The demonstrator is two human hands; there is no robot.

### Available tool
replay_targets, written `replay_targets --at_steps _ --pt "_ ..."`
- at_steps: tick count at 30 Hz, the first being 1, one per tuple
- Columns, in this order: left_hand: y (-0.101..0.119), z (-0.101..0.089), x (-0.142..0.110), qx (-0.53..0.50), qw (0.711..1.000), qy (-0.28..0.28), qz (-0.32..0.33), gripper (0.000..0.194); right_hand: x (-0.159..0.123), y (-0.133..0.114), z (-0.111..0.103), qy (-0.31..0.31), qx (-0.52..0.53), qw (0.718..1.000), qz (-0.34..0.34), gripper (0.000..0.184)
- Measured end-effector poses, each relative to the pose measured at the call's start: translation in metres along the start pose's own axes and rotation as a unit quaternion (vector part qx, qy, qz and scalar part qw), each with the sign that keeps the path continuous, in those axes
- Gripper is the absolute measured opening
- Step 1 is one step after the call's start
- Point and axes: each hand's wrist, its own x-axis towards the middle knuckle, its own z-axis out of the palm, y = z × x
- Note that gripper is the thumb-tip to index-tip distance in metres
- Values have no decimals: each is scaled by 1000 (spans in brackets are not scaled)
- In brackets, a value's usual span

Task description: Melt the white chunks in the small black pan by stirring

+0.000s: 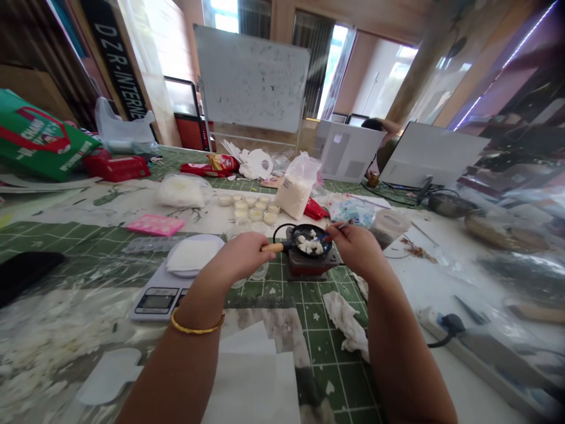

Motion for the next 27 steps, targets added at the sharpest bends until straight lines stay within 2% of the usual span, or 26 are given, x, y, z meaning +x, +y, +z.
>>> replay_targets --at_steps 4,8,12,15,20,24,27 --pt "1 0 -1 -6 1000 0 -4 28 2 2 2 38 22 999 9 31" --pt "0 0 0 0 1000 6 3 30 2 3 1 -9 33 999 -1 32" --pt "-1 1 1 6 1000 4 1 29 -6 -1 -6 -9 64 998 -9 38" --pt "0 0 1 8 1000 6 -1 28 -10 -7 -9 -43 55 997 -14 37" --pt "-1 0 1 19 1000 13 14 30 -12 -7 -14 12 26 1000 8 35" --pt "-1 0 1 14 1000 7 6 30 -12 -5 -15 -28 9 1000 6 34" --pt "0 0 0 11 1000 4 5 29 -13 -7 -15 -5 15 1000 -6 36"
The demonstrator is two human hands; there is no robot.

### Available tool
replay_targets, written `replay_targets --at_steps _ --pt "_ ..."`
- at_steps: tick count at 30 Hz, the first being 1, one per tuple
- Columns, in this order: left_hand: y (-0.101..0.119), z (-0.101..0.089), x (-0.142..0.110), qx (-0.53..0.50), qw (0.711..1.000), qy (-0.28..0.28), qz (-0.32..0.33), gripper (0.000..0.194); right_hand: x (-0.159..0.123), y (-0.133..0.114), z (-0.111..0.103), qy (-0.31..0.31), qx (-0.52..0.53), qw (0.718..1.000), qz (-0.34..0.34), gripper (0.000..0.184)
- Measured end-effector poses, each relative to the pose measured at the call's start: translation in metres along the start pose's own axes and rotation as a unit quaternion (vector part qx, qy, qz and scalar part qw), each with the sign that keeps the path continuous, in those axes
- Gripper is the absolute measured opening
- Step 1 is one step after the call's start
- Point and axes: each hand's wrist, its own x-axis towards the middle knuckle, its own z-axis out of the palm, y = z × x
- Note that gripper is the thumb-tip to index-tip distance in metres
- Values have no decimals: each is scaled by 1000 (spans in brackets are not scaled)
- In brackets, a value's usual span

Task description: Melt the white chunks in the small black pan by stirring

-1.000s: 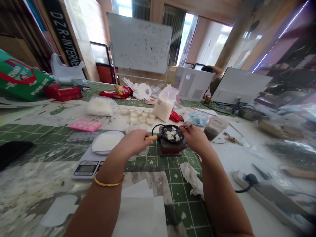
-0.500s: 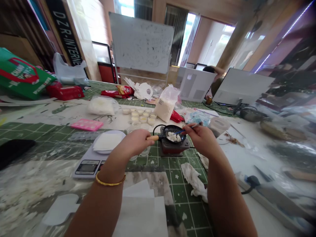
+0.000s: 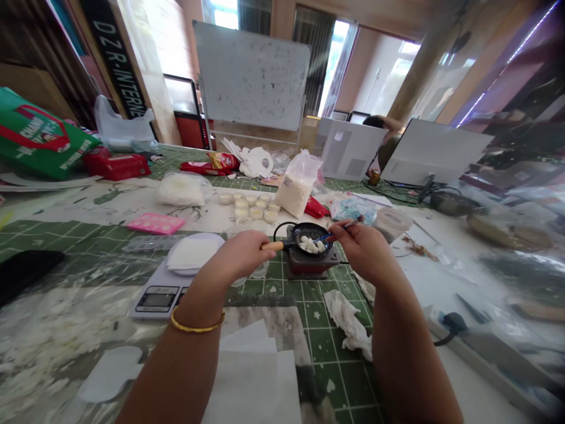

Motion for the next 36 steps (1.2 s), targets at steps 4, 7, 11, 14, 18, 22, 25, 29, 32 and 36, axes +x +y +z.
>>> replay_targets --at_steps 4,7,11,14,18,22,25,29,32,36 --pt "0 0 0 2 1000 6 4 30 -1 -2 1 -26 -7 1000 -4 34" --pt "-1 1 1 -11 1000 -1 -1 31 -1 -2 1 -5 3 1000 2 35" --pt "-2 1 1 -4 1000 -1 0 30 0 -2 2 21 27 999 -2 37" --pt "-1 1 1 0 1000 4 5 31 1 -1 2 -30 26 999 -14 35" --pt "-1 0 1 -3 1000 -1 1 29 1 2 0 27 -3 1000 7 36" --pt "-2 1 3 -2 1000 1 -1 30 1 5 -1 -10 -34 999 18 36" --pt "-3 1 3 -6 1000 -2 5 32 2 4 0 4 -11 1000 14 36" --pt "-2 1 2 -5 1000 -4 1 33 3 4 -1 48 -26 998 27 36" --pt "-1 0 2 -7 1000 -4 -1 33 3 4 0 1 -34 999 23 36" --pt "-2 0 4 -6 1000 -11 0 32 2 3 1 20 -3 1000 10 37"
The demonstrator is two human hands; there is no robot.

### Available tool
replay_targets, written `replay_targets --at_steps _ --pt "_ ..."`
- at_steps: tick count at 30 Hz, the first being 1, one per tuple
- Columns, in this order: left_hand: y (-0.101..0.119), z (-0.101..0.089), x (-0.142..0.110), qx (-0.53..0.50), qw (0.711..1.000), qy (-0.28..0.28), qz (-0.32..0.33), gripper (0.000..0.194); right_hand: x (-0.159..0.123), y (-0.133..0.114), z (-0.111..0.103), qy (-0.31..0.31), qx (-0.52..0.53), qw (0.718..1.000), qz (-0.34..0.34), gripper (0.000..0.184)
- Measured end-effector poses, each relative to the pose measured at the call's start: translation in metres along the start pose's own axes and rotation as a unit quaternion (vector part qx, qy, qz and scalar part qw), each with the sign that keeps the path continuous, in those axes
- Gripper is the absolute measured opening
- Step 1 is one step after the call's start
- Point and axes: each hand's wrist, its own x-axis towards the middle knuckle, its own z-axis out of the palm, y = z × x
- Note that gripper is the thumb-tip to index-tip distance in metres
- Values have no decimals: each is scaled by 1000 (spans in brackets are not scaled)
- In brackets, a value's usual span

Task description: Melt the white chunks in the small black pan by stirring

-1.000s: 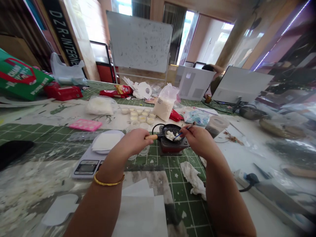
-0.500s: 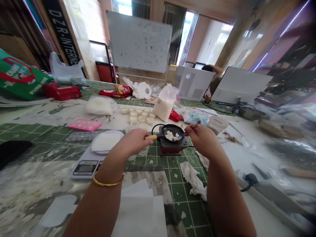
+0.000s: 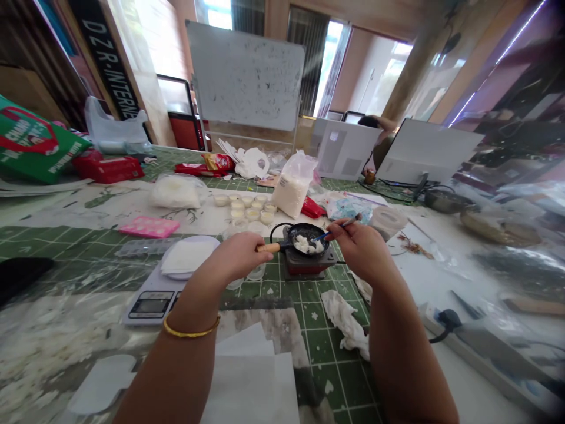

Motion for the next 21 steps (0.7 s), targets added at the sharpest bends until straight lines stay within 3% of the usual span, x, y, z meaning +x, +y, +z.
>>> replay_targets --at_steps 4,15,19,21 --pt "-1 -1 0 3 1000 3 5 33 1 -1 1 -37 8 999 -2 35" --pt "3 -9 -11 9 1000 13 3 32 1 -10 10 9 46 999 -18 35" --pt "2 -7 -9 17 1000 16 13 31 1 -11 11 -24 40 998 -32 33" --pt "1 -5 -7 12 1000 10 12 30 0 -9 8 -5 45 999 -24 33"
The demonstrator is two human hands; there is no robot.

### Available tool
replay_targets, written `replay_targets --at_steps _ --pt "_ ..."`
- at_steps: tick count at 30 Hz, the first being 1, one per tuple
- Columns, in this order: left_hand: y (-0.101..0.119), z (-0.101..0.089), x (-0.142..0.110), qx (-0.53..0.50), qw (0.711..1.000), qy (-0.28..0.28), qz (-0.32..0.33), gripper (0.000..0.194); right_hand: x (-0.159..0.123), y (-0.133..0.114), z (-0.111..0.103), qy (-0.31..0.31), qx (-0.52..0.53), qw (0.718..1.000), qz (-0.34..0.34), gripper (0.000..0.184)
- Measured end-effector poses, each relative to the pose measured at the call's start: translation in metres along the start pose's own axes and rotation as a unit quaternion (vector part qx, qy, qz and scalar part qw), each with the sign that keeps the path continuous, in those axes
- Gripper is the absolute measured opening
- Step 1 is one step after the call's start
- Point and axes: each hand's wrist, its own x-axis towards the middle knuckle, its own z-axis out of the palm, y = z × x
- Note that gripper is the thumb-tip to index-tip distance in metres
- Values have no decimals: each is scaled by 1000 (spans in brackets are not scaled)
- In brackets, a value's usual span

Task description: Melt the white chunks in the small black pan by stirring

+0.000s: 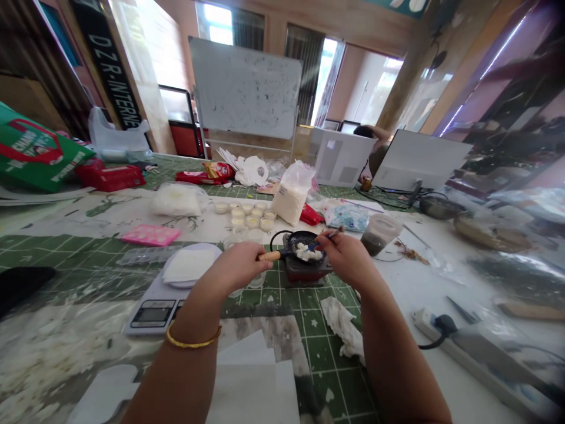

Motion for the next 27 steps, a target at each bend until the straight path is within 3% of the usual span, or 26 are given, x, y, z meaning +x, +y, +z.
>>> replay_targets --at_steps 3,7,12,17,21,25,27 --pt "-1 3 3 -8 1000 -13 -5 31 -1 2 -6 22 9 1000 8 33" --pt "-3 4 3 -11 1000 -16 -6 32 0 2 -8 -39 -20 999 5 33" --pt "-4 2 3 -6 1000 -15 -9 32 2 1 -5 37 -2 999 3 34" --pt "-3 2 3 0 1000 -11 -21 32 4 3 -2 -25 -37 999 14 34" --pt "-1 3 3 6 1000 -7 -15 32 1 4 -3 43 -20 999 4 35" --pt "1 4 3 11 1000 -1 -5 34 1 5 -3 -27 -40 999 8 32" --pt "1 5 3 6 1000 -4 -8 35 1 5 -3 -22 -38 999 4 33"
